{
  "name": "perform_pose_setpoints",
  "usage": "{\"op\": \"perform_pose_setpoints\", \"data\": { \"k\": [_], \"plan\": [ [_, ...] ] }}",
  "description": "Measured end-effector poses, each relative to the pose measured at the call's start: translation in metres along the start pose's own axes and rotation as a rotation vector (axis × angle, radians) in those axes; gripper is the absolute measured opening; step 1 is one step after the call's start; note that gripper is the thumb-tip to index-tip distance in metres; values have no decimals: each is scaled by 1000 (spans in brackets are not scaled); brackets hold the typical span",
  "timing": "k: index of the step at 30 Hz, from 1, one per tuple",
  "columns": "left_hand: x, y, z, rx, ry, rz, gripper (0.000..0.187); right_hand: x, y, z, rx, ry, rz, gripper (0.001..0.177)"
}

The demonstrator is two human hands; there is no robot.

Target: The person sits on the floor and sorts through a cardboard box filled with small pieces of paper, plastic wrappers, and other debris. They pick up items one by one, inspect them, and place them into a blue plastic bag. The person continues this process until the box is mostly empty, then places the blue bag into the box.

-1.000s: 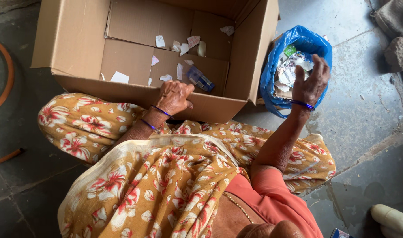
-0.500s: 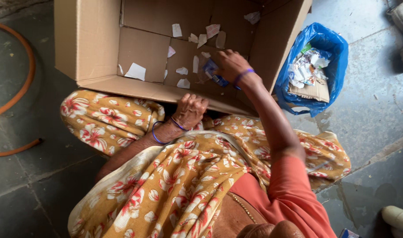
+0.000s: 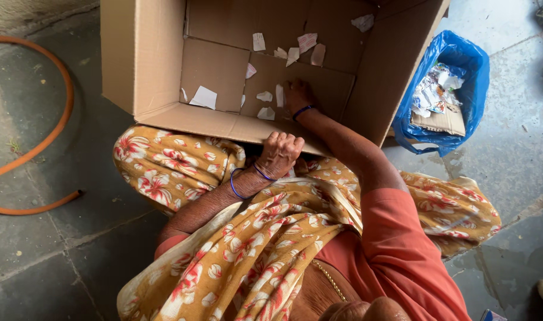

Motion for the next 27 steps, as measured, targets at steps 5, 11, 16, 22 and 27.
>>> {"op": "perform_pose_setpoints", "data": {
  "k": [5, 11, 16, 22, 27],
  "plan": [
    [10, 2, -3, 3, 14, -4, 14, 8, 1, 16, -200, 29, -25, 31],
    [14, 2, -2, 0, -16, 5, 13, -19, 20, 31, -392, 18, 139, 40],
    [10, 5, -3, -22, -82, 27, 12, -29, 143, 44, -981, -60, -307, 27],
    [10, 0, 0, -47, -27, -75, 15, 11, 280, 56, -1070, 237, -213, 78],
    [-9, 1, -3, -10, -155, -239, 12, 46, 297, 56, -1063, 366, -275, 34]
  ]
}}
Point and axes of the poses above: each hand's wrist, its own z-axis towards the middle knuckle, its own x-axis out of the palm, y = z × x, the point moved 8 cm from there along z, towards the middle knuckle, and after that the axes turned 7 degrees about -x, right-handed, at the moved point
